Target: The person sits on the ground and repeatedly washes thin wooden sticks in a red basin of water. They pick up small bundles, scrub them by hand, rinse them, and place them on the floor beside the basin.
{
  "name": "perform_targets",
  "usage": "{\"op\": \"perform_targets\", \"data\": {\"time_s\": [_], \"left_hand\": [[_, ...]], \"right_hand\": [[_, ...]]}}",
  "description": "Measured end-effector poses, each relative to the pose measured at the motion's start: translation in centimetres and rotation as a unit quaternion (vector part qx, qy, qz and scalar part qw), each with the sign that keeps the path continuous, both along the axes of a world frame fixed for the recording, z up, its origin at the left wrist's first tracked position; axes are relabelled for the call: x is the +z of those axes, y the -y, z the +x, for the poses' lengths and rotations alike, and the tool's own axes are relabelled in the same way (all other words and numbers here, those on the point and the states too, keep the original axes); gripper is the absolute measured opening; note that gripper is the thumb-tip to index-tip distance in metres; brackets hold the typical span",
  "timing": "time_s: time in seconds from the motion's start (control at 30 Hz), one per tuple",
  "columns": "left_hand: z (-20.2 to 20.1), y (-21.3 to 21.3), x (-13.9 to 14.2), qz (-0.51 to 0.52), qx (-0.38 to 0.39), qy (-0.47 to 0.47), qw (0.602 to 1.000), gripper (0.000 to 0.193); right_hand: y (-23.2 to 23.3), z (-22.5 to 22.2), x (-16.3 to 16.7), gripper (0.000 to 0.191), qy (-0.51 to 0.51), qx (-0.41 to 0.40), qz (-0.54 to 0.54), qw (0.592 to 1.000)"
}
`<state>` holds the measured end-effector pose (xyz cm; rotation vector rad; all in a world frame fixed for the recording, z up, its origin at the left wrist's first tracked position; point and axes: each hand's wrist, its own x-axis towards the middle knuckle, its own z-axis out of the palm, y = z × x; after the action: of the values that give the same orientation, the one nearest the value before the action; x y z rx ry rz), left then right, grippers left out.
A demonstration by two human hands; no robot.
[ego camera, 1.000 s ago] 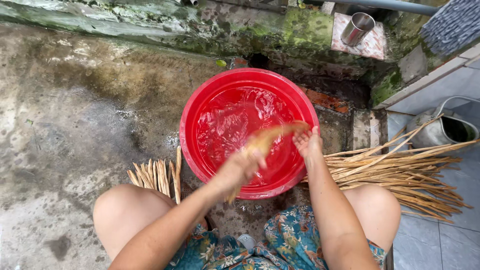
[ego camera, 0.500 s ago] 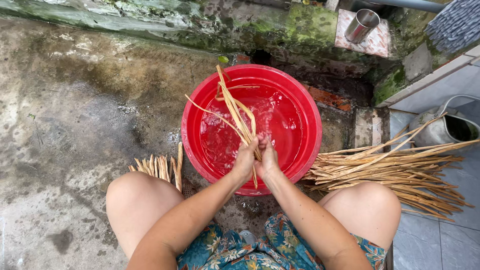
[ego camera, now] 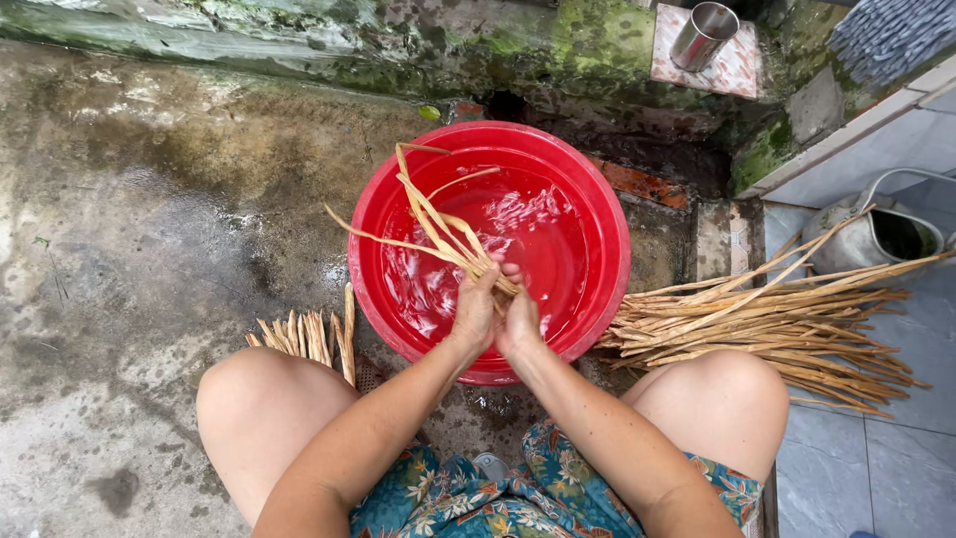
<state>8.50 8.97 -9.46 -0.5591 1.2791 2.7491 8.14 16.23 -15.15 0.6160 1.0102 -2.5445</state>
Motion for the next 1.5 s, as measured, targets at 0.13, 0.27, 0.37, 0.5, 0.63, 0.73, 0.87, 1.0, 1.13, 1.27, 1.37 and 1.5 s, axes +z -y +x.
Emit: {"op": "perform_targets", "data": {"time_s": [0.13, 0.27, 0.37, 0.5, 0.63, 0.73, 0.87, 1.0, 1.13, 1.27, 1.37, 1.5], "left_hand": [[0.7, 0.0, -1.2, -0.026, -0.074, 0.019, 0.997, 0.026], [1.7, 0.6, -0.3, -0.114, -0.265, 0.115, 0.95, 0.049], [3.0, 0.2, 0.9, -0.103, -0.356, 0.151, 0.917, 0.049], [5.3, -0.8, 2.6, -0.138, -0.388, 0.188, 0.892, 0.049], [7.5, -1.1, 5.5, -0.192, -0.424, 0.162, 0.87, 0.05], [7.0, 0.5, 8.6, -0.194, -0.416, 0.108, 0.882, 0.049], [5.9, 6.6, 12.2, -0.246, -0.38, 0.053, 0.89, 0.045], [4.1, 9.5, 14.1, -0.251, -0.295, 0.045, 0.921, 0.051], [3.7, 10.7, 15.7, -0.246, -0.267, 0.032, 0.931, 0.046], [3.7, 13.2, 16.7, -0.289, -0.207, 0.025, 0.934, 0.045], [3.1, 15.2, 16.0, -0.293, -0.161, 0.011, 0.942, 0.041], [1.1, 15.2, 12.9, -0.314, -0.12, 0.065, 0.94, 0.031]], "right_hand": [[-2.6, -2.4, 3.4, 0.068, 0.021, 0.105, 0.045, 0.993], [-4.2, -3.5, 6.5, 0.045, -0.054, 0.289, 0.033, 0.955], [-4.7, -3.8, 5.8, 0.046, -0.042, 0.26, 0.087, 0.961], [-5.9, -5.3, 2.7, 0.033, -0.005, 0.21, -0.021, 0.977], [-8.7, -8.4, 1.2, 0.022, 0.029, 0.054, -0.025, 0.998], [-10.6, -9.4, 1.4, 0.029, 0.048, -0.03, -0.032, 0.998], [-13.8, -10.6, 2.6, 0.03, 0.113, -0.219, 0.026, 0.969], [-15.1, -11.9, 2.7, 0.037, 0.076, -0.228, -0.006, 0.971], [-16.1, -12.3, 1.2, 0.039, 0.102, -0.266, -0.017, 0.958], [-17.1, -12.3, 0.7, 0.04, 0.132, -0.319, -0.098, 0.934], [-16.4, -11.9, 1.6, 0.042, 0.096, -0.254, -0.035, 0.962], [-10.6, -9.3, 4.9, 0.093, 0.079, -0.003, 0.04, 0.996]]}}
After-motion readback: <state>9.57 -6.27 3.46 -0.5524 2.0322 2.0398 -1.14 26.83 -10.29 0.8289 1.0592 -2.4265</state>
